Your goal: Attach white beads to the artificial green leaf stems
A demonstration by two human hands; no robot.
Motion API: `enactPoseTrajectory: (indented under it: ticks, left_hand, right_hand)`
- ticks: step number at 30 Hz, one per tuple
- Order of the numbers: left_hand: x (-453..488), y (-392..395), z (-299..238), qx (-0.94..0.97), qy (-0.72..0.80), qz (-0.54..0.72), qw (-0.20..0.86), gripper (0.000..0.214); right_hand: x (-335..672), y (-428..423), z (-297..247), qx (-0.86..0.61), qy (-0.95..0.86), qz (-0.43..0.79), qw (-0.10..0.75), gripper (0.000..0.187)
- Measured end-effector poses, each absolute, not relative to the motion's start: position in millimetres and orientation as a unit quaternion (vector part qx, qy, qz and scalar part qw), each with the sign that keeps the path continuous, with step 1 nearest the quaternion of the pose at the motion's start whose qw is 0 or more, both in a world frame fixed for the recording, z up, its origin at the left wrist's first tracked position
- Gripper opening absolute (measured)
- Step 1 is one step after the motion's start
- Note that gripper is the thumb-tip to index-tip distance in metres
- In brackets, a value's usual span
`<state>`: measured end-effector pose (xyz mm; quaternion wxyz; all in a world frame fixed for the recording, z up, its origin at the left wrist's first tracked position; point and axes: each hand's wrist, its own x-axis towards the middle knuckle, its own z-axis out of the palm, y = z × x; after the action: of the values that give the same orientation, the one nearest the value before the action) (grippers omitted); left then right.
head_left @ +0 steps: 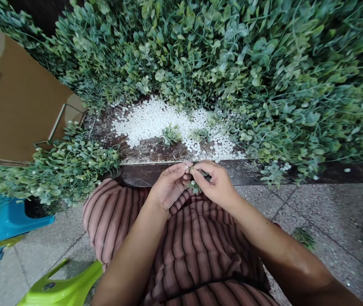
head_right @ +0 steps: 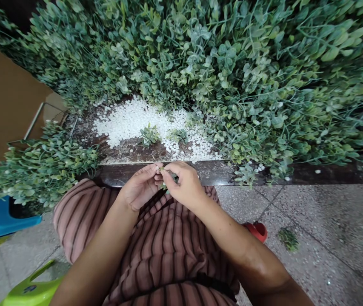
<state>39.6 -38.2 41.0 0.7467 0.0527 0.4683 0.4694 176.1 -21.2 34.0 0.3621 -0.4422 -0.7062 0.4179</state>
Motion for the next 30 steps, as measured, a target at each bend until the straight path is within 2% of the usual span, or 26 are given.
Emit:
enactPoseTrajectory:
  ticks: [30]
  left_hand:
    - [43.6,-36.4,38.7,0.041,0.463,0.461,0.756,0.015]
  right_hand:
    - [177.6,-20.5,33.4,-0.45,-0.699,0.425,0.358,0.016]
